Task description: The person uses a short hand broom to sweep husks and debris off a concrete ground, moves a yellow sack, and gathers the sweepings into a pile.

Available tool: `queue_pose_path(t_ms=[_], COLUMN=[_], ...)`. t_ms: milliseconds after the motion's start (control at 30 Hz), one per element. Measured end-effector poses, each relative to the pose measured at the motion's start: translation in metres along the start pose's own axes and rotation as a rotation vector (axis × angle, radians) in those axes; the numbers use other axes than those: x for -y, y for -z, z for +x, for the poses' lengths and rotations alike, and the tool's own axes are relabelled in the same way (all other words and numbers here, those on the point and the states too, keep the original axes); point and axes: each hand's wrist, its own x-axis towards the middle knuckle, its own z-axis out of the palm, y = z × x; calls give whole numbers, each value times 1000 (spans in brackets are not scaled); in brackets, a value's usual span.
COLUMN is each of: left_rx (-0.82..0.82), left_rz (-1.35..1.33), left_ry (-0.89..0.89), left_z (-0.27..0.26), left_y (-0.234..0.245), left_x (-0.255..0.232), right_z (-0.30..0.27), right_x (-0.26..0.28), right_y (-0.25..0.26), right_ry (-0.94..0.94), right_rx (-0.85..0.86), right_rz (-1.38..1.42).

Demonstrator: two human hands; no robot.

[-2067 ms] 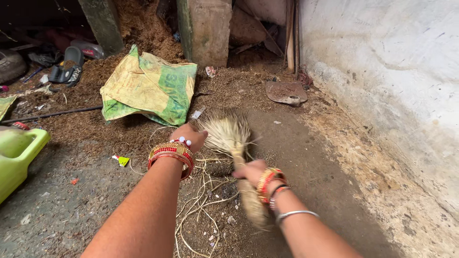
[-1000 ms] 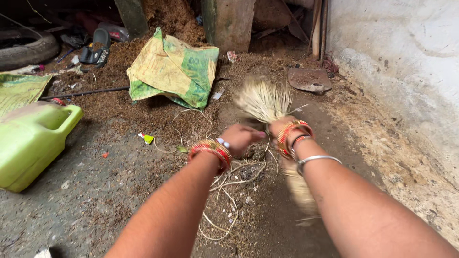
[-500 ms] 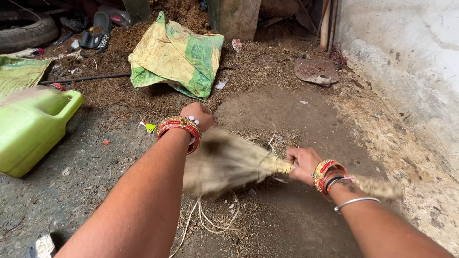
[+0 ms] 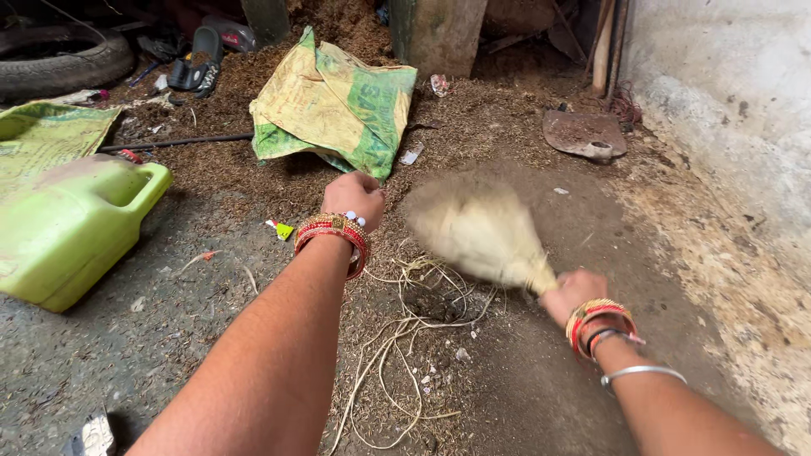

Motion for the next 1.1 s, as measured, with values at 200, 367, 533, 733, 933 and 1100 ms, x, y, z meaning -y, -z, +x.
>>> queue_pose_path(t_ms=[200,367,533,733,933,1100], left_rx=[-2,-42,-53,-110,-74,66], left_rz=[20,-4,-80,-22,15,72], left_ry=[48,22,13,-59,65,44], left_z=[8,11,5,17,38,40], left_y=[3,10,33,52,48,40], left_x=[9,6,6,36,54,60], right_z=[-34,-41,-46,-52,-13,11], right_x=[16,49,95,145,175,197], right_y=[-1,18,17,28,20,52], right_ry=[232,505,497,252,374,200], right_rx=[291,242,74,506,228,114], right_rz=[-106,91,261,411,-368,-193])
